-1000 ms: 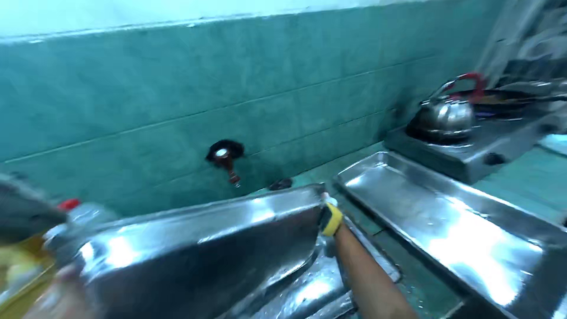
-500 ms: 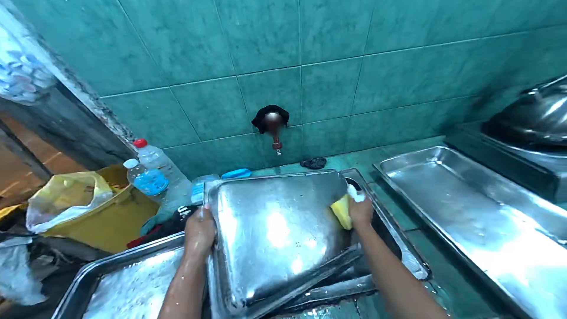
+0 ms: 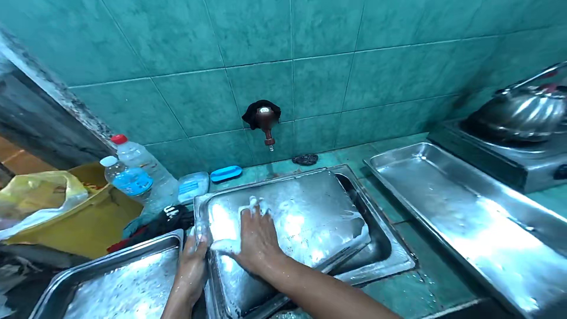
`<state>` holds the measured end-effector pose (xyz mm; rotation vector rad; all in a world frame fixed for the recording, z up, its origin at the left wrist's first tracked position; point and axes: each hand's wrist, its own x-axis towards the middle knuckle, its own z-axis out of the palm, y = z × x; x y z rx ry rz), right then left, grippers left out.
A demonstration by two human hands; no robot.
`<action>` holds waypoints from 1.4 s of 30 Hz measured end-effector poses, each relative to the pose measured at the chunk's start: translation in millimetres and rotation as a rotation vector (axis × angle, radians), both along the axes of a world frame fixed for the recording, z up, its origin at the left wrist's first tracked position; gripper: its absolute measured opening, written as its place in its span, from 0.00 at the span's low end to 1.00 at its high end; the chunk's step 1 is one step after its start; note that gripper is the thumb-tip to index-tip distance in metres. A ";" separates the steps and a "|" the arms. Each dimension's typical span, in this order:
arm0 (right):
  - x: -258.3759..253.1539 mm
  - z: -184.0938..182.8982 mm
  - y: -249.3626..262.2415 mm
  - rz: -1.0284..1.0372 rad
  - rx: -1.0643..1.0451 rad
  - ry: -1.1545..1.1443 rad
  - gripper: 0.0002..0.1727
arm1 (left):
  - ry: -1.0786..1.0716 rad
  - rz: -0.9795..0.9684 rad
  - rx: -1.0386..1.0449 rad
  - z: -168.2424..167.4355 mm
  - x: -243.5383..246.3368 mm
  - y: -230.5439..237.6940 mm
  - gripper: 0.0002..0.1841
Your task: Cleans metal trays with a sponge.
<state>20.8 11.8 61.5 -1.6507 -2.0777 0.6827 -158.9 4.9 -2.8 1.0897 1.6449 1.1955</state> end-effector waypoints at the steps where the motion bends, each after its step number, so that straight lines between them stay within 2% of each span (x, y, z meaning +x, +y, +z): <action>1: -1.7 -9.7 2.1 0.029 0.060 -0.022 0.45 | 0.038 0.028 0.023 -4.9 2.0 -1.2 0.31; 3: 11.8 -29.5 13.6 0.119 0.160 -0.035 0.35 | 0.107 0.085 0.066 -11.2 7.7 -4.0 0.29; 4: 27.9 -42.0 21.7 0.128 0.205 -0.014 0.34 | 0.142 0.100 0.079 -12.1 9.6 -6.5 0.28; 5: 51.0 -54.8 31.0 0.077 0.247 0.033 0.37 | 0.179 0.105 0.091 -13.3 10.8 -8.8 0.28; 7: 118.7 -77.0 56.6 -0.155 0.295 0.090 0.40 | 0.231 0.105 0.111 -17.1 11.1 -10.5 0.28; 10: 232.0 -120.8 92.2 -0.558 0.240 0.010 0.37 | 0.266 0.110 0.115 -23.2 7.8 -6.5 0.28; 12: 251.1 -141.1 92.3 -0.661 0.231 -0.003 0.34 | 0.273 0.115 0.112 -25.2 5.5 -1.2 0.28; 13: 234.1 -139.1 85.3 -0.635 0.242 0.018 0.36 | 0.274 0.116 0.114 -24.0 5.8 2.8 0.27; 15: 160.8 -120.9 59.4 -0.443 0.295 0.117 0.41 | 0.274 0.115 0.114 -14.8 9.9 9.2 0.26; 16: 114.8 -108.7 45.2 -0.294 0.361 0.164 0.40 | 0.284 0.114 0.113 -7.8 12.3 12.4 0.26; 18: 33.5 -71.2 20.6 0.090 0.473 0.207 0.29 | 0.296 0.095 0.115 4.7 16.0 16.9 0.26; 20: -3.7 -31.3 19.8 0.375 0.487 0.212 0.23 | 0.289 0.091 0.177 10.1 19.2 19.0 0.23; 22: 5.1 -23.7 46.1 0.360 0.524 0.234 0.26 | 0.324 0.089 0.202 15.4 20.1 18.7 0.23; 24: 54.0 -43.1 86.5 0.100 0.586 0.198 0.29 | 0.353 0.095 0.188 15.8 19.6 16.7 0.24; 25: 91.4 -55.7 105.0 -0.061 0.548 0.171 0.31 | 0.362 0.097 0.185 14.1 18.5 15.4 0.24; 28: 212.2 -97.2 128.0 -0.543 0.280 0.080 0.32 | 0.378 0.095 0.159 8.3 13.4 14.7 0.24; 30: 245.9 -123.1 122.2 -0.753 0.217 0.054 0.29 | 0.370 0.079 0.148 3.4 11.6 18.2 0.24; 31: 238.3 -127.1 114.2 -0.768 0.236 0.047 0.30 | 0.368 0.066 0.145 3.0 11.0 20.7 0.24; 33: 181.2 -110.0 92.2 -0.619 0.294 0.084 0.37 | 0.365 0.047 0.137 9.1 14.0 25.9 0.24; 35: 93.5 -78.7 66.6 -0.315 0.411 0.155 0.43 | 0.371 0.029 0.142 19.3 17.4 29.5 0.24; 38: -0.4 -16.6 50.7 0.253 0.432 0.123 0.34 | 0.372 0.003 0.202 26.6 20.5 31.4 0.23; 40: -14.8 2.9 71.1 0.395 0.515 0.107 0.29 | 0.379 0.004 0.234 28.3 21.9 29.0 0.22; 42: 5.8 -1.7 100.6 0.293 0.597 0.193 0.28 | 0.394 0.019 0.208 29.6 23.0 25.0 0.23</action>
